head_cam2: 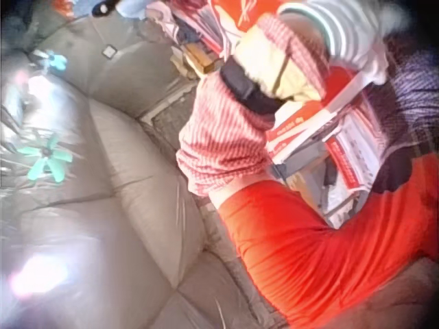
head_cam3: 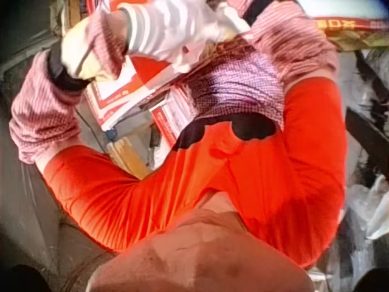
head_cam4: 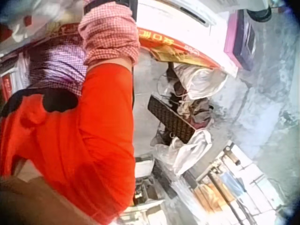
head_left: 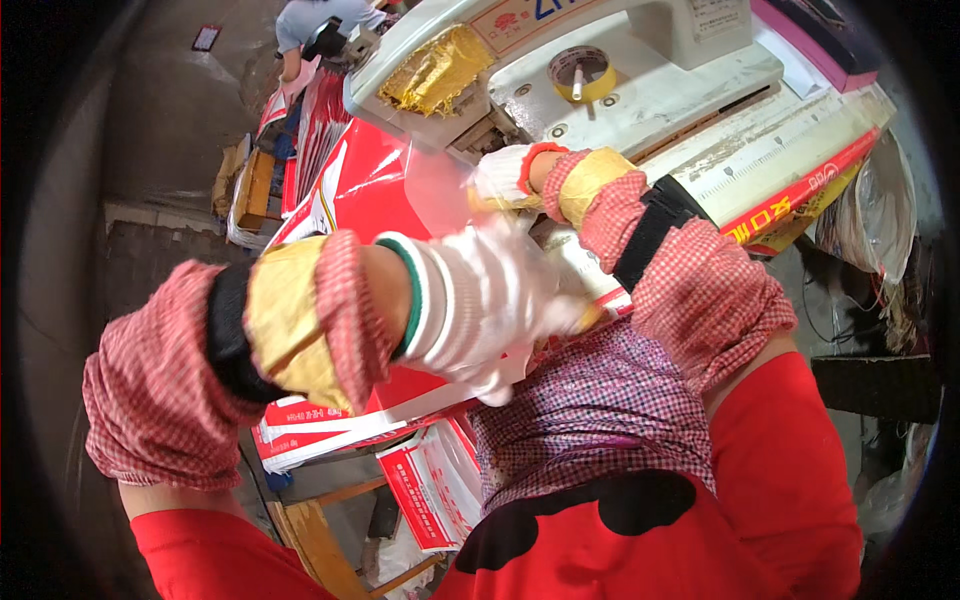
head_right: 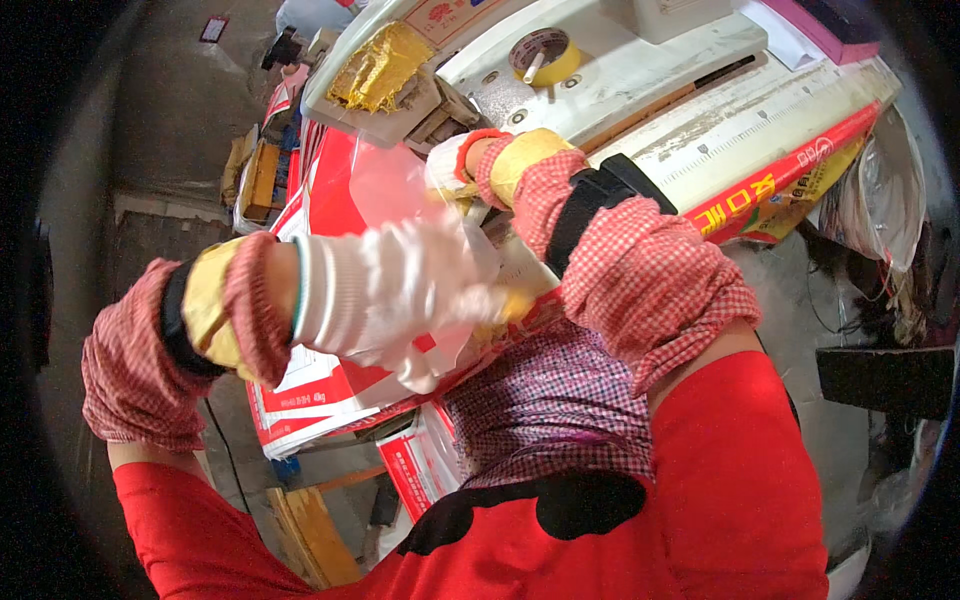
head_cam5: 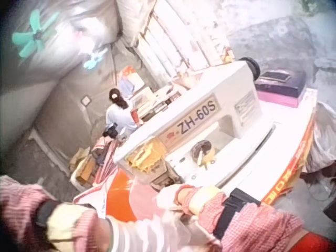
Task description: Insert a plastic liner into a large woven fertilizer bag and sew the top edge using an industrial sewing machine.
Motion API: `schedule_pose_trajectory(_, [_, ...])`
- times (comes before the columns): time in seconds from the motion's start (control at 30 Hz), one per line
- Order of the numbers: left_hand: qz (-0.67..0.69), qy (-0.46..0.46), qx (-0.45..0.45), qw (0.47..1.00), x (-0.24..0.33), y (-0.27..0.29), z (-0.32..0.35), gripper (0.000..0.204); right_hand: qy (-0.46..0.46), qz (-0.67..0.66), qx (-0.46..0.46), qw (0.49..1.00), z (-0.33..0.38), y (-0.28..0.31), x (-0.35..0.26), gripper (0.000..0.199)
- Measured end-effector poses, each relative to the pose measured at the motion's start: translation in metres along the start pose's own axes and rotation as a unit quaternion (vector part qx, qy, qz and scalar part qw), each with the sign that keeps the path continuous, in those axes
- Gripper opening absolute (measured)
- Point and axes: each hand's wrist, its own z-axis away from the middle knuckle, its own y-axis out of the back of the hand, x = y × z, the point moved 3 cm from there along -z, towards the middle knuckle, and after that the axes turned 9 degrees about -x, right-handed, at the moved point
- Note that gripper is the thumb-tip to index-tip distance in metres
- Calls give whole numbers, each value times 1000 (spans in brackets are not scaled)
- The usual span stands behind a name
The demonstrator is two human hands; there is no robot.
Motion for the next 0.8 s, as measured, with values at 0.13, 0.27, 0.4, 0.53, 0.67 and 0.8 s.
schedule_pose_trajectory(0.13, [412, -34, -83, 907, -22, 16, 21, 19, 51, 92, 54, 993, -17, -25, 33, 22])
schedule_pose_trajectory(0.27, [358, 236, -178, 886, -53, -1, 76, 48, 30, 191, 51, 980, -11, -21, 10, 20])
schedule_pose_trajectory(0.4, [95, 305, -319, 892, 1, -14, 107, 42, -15, 157, -22, 987, 1, -16, -5, 33])
schedule_pose_trajectory(0.53, [95, 235, -290, 923, 67, -21, 54, 16, -18, 89, -24, 996, -5, -27, -5, 22])
schedule_pose_trajectory(0.67, [133, 86, -270, 950, 92, -16, -11, 14, -185, -4, 128, 974, 23, -69, -46, 24])
schedule_pose_trajectory(0.8, [121, 51, -280, 951, 75, 6, -38, 26, -294, -4, 183, 938, 49, -67, -55, 26])
